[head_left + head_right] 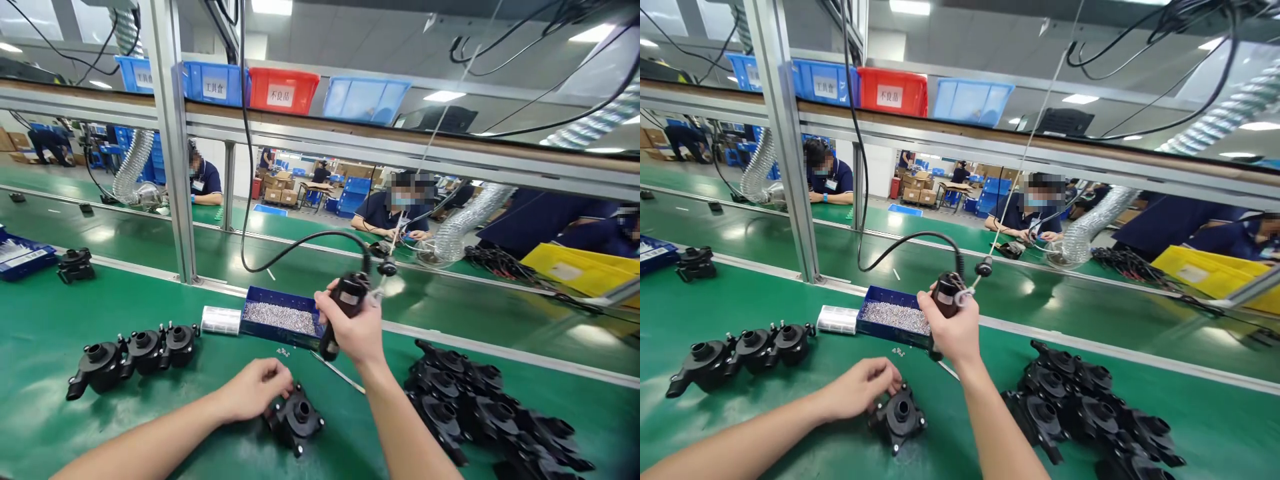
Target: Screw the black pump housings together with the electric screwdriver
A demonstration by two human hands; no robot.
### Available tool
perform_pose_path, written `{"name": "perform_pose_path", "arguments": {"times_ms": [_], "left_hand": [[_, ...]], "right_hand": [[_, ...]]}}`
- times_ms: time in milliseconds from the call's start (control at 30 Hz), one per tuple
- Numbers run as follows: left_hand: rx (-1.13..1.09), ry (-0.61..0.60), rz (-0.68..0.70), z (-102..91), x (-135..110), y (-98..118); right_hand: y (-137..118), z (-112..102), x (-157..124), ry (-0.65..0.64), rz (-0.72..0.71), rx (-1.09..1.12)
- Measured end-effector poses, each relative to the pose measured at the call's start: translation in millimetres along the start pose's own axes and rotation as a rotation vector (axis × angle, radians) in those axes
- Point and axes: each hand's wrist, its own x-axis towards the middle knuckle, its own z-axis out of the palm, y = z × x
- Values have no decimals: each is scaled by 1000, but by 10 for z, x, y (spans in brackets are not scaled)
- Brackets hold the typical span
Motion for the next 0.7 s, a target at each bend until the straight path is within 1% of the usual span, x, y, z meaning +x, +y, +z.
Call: {"name": "perform_pose_path", "arguments": {"times_ms": [33,67,133,200,233,333,400,467,500,567,633,700], "left_hand": [[105,52,40,-61,23,-12],[229,100,70,-117,44,-25],[495,161,110,-195,81,-52],[738,177,128,-216,109,-73],[807,176,127,-208,120,-80],[853,170,125,-149,131,-82],[873,174,113,-124,118,-77],[867,185,93,-129,96,-71],[854,188,78,-139,85,-69],[822,183,44,-161,72,-65],[805,171,10,-165,73,-61],[810,163,-13,-142,79,-54]], "right_hand": [[103,-40,69,-20,-18,-182],[216,-72,133,-45,-24,-300],[450,-109,244,-101,-12,-428],[647,-119,319,-134,12,-500],[717,-119,338,-144,20,-538],[780,-114,300,-160,-1,-619],[726,-109,176,-151,-54,-653],[662,-102,-22,-162,-110,-675],[645,-100,-138,-196,-132,-683],[665,-98,-369,-314,-151,-697],[749,-98,-552,-425,-129,-718],[859,-91,-660,-487,-82,-744]]}}
